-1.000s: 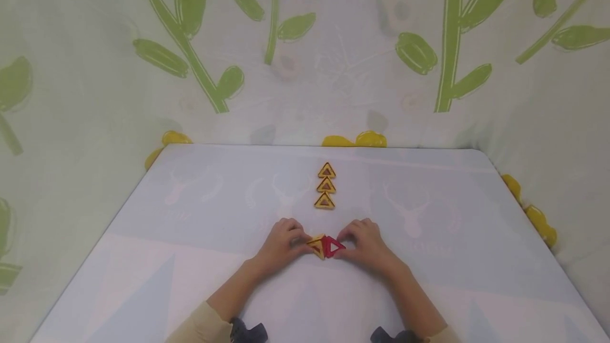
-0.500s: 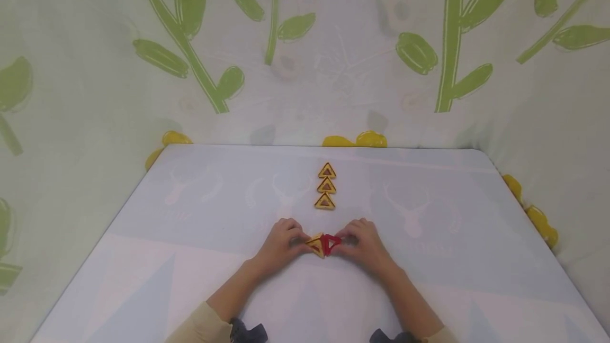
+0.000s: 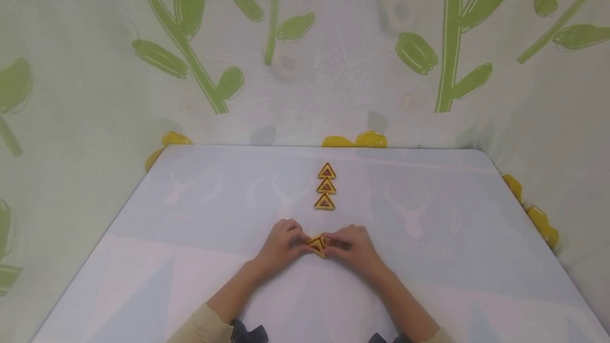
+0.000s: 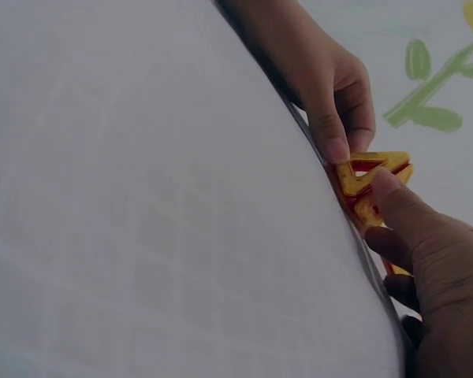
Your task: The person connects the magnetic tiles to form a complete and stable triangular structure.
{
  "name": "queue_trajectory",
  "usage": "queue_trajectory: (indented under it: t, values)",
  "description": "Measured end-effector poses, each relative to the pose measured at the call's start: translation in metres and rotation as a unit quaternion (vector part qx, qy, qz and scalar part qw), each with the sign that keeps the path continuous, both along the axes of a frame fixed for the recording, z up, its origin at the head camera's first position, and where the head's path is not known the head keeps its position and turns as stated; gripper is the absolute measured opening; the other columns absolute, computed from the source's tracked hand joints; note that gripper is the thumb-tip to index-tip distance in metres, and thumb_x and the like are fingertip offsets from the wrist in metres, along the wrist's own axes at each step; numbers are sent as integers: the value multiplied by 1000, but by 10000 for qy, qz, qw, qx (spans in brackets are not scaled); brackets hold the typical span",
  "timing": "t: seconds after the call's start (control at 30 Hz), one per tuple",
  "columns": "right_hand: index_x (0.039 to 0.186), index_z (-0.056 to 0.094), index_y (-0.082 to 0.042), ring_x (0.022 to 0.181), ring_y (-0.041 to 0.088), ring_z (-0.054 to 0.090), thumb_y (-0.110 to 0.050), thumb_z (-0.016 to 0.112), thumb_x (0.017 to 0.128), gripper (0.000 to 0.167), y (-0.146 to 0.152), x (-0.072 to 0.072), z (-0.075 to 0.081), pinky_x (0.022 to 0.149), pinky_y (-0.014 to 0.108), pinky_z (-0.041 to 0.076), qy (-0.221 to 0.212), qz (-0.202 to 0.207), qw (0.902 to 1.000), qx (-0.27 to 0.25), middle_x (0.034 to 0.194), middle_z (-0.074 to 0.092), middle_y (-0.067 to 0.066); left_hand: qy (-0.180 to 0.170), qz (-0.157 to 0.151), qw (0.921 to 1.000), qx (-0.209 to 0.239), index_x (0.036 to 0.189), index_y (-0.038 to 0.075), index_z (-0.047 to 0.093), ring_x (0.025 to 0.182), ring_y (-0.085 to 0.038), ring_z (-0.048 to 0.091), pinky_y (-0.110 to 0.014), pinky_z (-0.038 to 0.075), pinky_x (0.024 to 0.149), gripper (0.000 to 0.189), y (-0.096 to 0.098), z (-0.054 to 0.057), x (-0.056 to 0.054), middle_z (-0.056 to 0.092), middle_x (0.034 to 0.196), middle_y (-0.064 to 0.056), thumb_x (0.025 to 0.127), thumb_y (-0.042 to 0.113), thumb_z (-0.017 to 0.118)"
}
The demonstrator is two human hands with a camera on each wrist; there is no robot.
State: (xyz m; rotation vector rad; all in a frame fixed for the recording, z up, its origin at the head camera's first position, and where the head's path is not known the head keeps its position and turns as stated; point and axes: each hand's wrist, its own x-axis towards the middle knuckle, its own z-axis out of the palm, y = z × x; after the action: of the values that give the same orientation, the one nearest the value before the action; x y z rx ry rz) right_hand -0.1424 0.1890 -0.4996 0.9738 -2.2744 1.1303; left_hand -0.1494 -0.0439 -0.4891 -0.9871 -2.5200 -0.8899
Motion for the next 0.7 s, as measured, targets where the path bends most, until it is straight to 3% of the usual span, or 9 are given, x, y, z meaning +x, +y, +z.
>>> queue_trajectory:
  t: [0.2, 0.43, 0.6, 0.7]
  values:
    - [99, 74, -3, 74, 10, 53, -15, 85, 59, 43, -3, 6, 5, 72, 28, 31, 58, -311, 9988, 377, 82, 67, -3, 68, 1, 9999, 84, 85, 15, 69, 86, -15, 51, -31, 40, 78, 22, 1, -1, -1, 57, 91, 1, 74, 31, 78]
    - [93, 75, -1, 71, 10, 52, -13, 84, 60, 36, -4, 5, 1, 70, 28, 35, 426, -322, 9983, 249, 79, 66, -2, 34, 78, 9998, 176, 85, 15, 72, 84, -14, 50, -29, 40, 75, 20, 2, -1, 1, 56, 90, 1, 75, 30, 78]
    - [90, 76, -4, 68, 9, 51, -19, 81, 67, 27, -6, 2, -1, 66, 25, 35, 712, -616, 9945, 466, 77, 64, -3, -81, 338, 9993, 159, 88, 14, 74, 81, -12, 48, -27, 39, 73, 19, 4, -1, 0, 56, 90, 2, 77, 29, 77]
    - [91, 76, -5, 66, 9, 50, -16, 81, 66, 27, -9, 1, 2, 64, 25, 35, 787, -946, 9900, 685, 75, 63, -4, -240, 500, 9984, 101, 91, 14, 75, 80, -12, 48, -26, 39, 72, 21, 6, 1, -2, 56, 90, 2, 78, 30, 76]
